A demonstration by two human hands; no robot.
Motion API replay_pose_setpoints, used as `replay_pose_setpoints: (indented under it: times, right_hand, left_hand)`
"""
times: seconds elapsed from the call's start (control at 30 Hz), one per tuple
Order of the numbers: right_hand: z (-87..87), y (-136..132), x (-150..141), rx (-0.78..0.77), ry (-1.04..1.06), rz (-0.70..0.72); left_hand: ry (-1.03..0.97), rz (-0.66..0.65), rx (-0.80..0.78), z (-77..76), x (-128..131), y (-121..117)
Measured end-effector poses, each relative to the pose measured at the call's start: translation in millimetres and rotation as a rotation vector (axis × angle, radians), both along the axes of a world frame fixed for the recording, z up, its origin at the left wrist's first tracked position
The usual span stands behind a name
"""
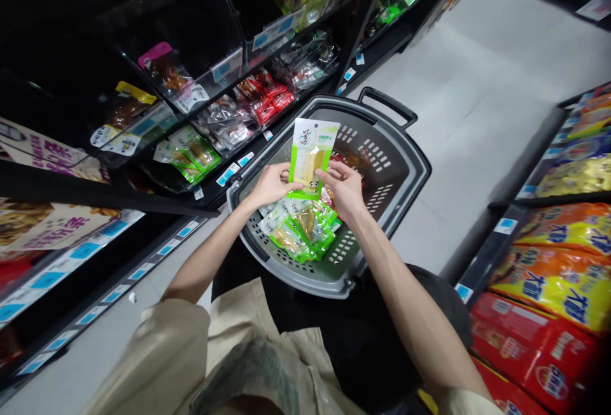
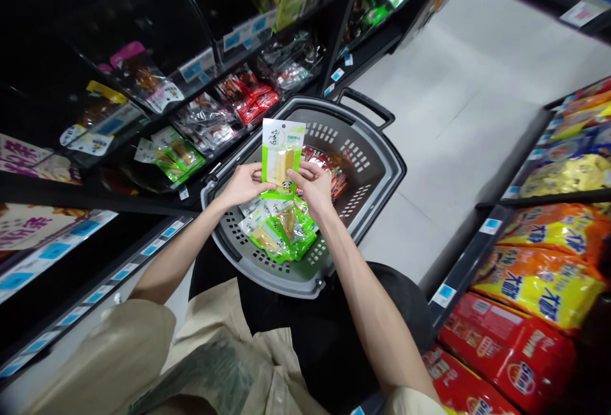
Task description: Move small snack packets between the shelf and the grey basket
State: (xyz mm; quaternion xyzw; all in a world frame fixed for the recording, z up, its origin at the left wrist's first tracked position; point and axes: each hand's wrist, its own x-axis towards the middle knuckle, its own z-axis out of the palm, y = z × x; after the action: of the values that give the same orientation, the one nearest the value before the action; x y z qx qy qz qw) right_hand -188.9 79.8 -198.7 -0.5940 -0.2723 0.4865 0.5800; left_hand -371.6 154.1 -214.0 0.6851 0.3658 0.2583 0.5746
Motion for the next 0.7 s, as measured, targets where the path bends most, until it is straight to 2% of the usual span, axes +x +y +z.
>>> replay_pose_setpoints:
  times: [0.17, 0.4, 0.5, 0.7]
  right_hand:
    - [1.6, 2, -2, 0.000, 0.031, 0.006]
    - [-12.6, 5, -3, -0.017, 0.042, 0.044]
    - [-16.8, 6, -2, -0.047, 0.039, 0.024]
    - [-17.0, 4, -2, -0.068, -0.001, 0.078]
  left_hand:
    - [0.087, 0.033, 0.096, -1.9, -1, 3]
    - [0.331, 0.052, 0.429, 1.0, -6, 11]
    - [0.326, 0.085, 0.464, 2.9, -8, 11]
    - [0.273, 0.139, 0.471, 5.9, -7, 6]
